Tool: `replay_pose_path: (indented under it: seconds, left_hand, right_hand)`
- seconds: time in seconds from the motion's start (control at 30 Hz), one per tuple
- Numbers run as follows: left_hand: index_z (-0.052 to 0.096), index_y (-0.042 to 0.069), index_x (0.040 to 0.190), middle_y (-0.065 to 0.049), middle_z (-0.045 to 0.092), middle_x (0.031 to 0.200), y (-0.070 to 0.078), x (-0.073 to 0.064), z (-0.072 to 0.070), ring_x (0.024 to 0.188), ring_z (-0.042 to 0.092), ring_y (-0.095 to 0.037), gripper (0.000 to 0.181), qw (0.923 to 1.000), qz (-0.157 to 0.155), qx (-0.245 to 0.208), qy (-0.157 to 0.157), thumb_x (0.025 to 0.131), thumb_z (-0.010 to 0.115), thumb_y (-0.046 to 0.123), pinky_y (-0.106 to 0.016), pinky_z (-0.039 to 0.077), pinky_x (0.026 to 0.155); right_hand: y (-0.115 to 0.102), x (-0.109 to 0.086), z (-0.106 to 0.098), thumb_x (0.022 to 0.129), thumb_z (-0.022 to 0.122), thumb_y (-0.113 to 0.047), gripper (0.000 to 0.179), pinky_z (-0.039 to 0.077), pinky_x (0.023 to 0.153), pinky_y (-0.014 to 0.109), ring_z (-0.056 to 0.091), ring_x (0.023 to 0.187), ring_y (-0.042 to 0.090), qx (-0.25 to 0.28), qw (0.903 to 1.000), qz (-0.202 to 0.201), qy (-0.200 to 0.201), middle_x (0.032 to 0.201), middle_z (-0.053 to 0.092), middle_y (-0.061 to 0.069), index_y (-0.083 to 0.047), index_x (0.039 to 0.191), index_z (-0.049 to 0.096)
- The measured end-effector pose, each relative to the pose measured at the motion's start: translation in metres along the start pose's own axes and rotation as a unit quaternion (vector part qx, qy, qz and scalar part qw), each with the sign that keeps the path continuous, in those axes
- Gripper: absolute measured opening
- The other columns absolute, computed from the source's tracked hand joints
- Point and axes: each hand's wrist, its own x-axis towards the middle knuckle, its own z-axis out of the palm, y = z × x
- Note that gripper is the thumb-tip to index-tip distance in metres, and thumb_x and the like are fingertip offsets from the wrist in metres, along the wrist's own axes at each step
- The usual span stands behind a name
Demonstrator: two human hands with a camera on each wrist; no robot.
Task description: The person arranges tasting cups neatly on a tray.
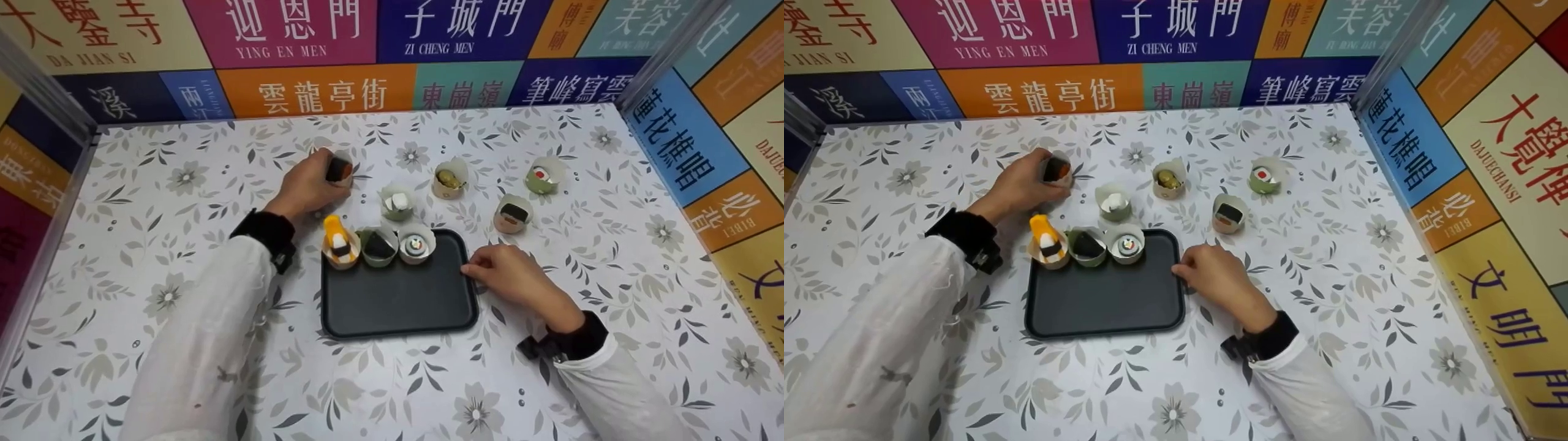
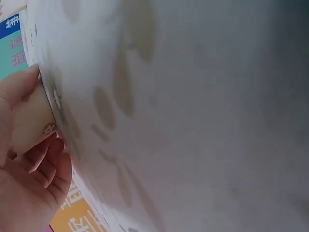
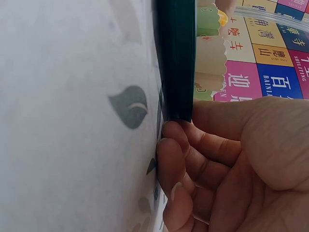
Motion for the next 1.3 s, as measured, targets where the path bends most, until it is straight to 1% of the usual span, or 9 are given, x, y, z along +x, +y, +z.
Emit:
replay_pose_path:
  seconds: [0.13, 0.3, 0.4, 0.5, 0.6, 0.7, 0.97, 1.17, 1.3]
  left_hand:
    - [0.051, 0.007, 0.128, -0.016, 0.062, 0.117, 0.000, -0.002, 0.000, 0.104, 0.060, -0.032, 0.055, 0.9998, 0.013, -0.012, 0.003, 0.088, 0.084, 0.026, -0.044, 0.048, 0.095]
    - [0.048, 0.005, 0.128, -0.017, 0.061, 0.119, -0.003, -0.005, -0.006, 0.103, 0.060, -0.029, 0.052, 0.9974, 0.027, -0.066, 0.007, 0.090, 0.081, 0.019, -0.041, 0.049, 0.091]
    - [0.046, 0.003, 0.133, -0.018, 0.059, 0.124, -0.003, -0.009, -0.013, 0.109, 0.059, -0.028, 0.053, 0.9950, 0.029, -0.095, 0.010, 0.092, 0.077, 0.017, -0.040, 0.049, 0.095]
    - [0.043, 0.003, 0.142, -0.018, 0.058, 0.130, 0.000, -0.013, -0.022, 0.116, 0.057, -0.028, 0.061, 0.9932, 0.023, -0.113, 0.014, 0.093, 0.077, 0.017, -0.041, 0.047, 0.099]
    - [0.042, 0.004, 0.145, -0.018, 0.057, 0.134, 0.007, -0.018, -0.030, 0.118, 0.057, -0.027, 0.065, 0.9923, 0.022, -0.119, 0.026, 0.092, 0.077, 0.019, -0.041, 0.047, 0.100]
    - [0.044, 0.003, 0.143, -0.018, 0.058, 0.133, 0.016, -0.024, -0.036, 0.117, 0.058, -0.027, 0.064, 0.9909, 0.026, -0.125, 0.042, 0.090, 0.078, 0.019, -0.041, 0.048, 0.100]
    - [0.048, 0.000, 0.138, -0.018, 0.062, 0.132, 0.042, -0.046, -0.048, 0.116, 0.059, -0.028, 0.065, 0.9843, 0.069, -0.137, 0.087, 0.086, 0.083, 0.015, -0.042, 0.048, 0.100]
    - [0.050, 0.000, 0.137, -0.018, 0.065, 0.127, 0.060, -0.063, -0.047, 0.111, 0.062, -0.029, 0.064, 0.9847, 0.076, -0.121, 0.099, 0.086, 0.084, 0.019, -0.042, 0.049, 0.095]
    - [0.051, 0.002, 0.137, -0.015, 0.066, 0.125, 0.076, -0.075, -0.041, 0.108, 0.063, -0.026, 0.063, 0.9822, 0.100, -0.127, 0.096, 0.088, 0.085, 0.021, -0.039, 0.050, 0.092]
  right_hand:
    - [0.000, -0.001, 0.000, 0.100, 0.072, -0.029, 0.023, 0.043, 0.066, 0.036, 0.057, 0.067, 0.015, -0.002, 1.0000, -0.004, 0.003, 0.068, 0.062, -0.008, -0.018, 0.081, 0.071]
    - [-0.001, 0.000, 0.001, 0.100, 0.072, -0.030, 0.023, 0.043, 0.066, 0.036, 0.057, 0.067, 0.015, -0.001, 1.0000, -0.007, 0.004, 0.068, 0.061, -0.008, -0.018, 0.080, 0.071]
    - [-0.001, 0.001, 0.001, 0.100, 0.072, -0.029, 0.023, 0.043, 0.066, 0.036, 0.057, 0.067, 0.015, 0.001, 1.0000, -0.005, 0.003, 0.068, 0.062, -0.008, -0.018, 0.080, 0.071]
    - [-0.001, 0.001, 0.001, 0.100, 0.072, -0.029, 0.023, 0.044, 0.067, 0.036, 0.058, 0.067, 0.015, 0.002, 1.0000, -0.004, 0.000, 0.069, 0.063, -0.007, -0.018, 0.080, 0.071]
    - [-0.001, 0.000, 0.001, 0.100, 0.072, -0.030, 0.023, 0.044, 0.067, 0.036, 0.058, 0.068, 0.015, -0.001, 1.0000, -0.003, 0.000, 0.069, 0.063, -0.007, -0.018, 0.081, 0.072]
    - [0.000, 0.001, 0.001, 0.100, 0.072, -0.030, 0.023, 0.044, 0.067, 0.036, 0.058, 0.068, 0.015, -0.001, 1.0000, -0.002, 0.002, 0.069, 0.062, -0.007, -0.018, 0.081, 0.072]
    - [0.000, 0.000, -0.001, 0.100, 0.071, -0.030, 0.023, 0.044, 0.068, 0.037, 0.059, 0.069, 0.015, 0.000, 1.0000, -0.001, -0.001, 0.071, 0.064, -0.006, -0.018, 0.081, 0.072]
    - [0.000, 0.001, -0.001, 0.100, 0.072, -0.029, 0.023, 0.044, 0.068, 0.037, 0.058, 0.068, 0.015, -0.009, 0.9999, -0.009, 0.003, 0.069, 0.063, -0.007, -0.017, 0.080, 0.071]
    - [0.000, 0.001, 0.000, 0.100, 0.072, -0.028, 0.021, 0.044, 0.067, 0.037, 0.059, 0.068, 0.014, -0.009, 0.9999, -0.011, 0.003, 0.070, 0.064, -0.008, -0.017, 0.082, 0.072]
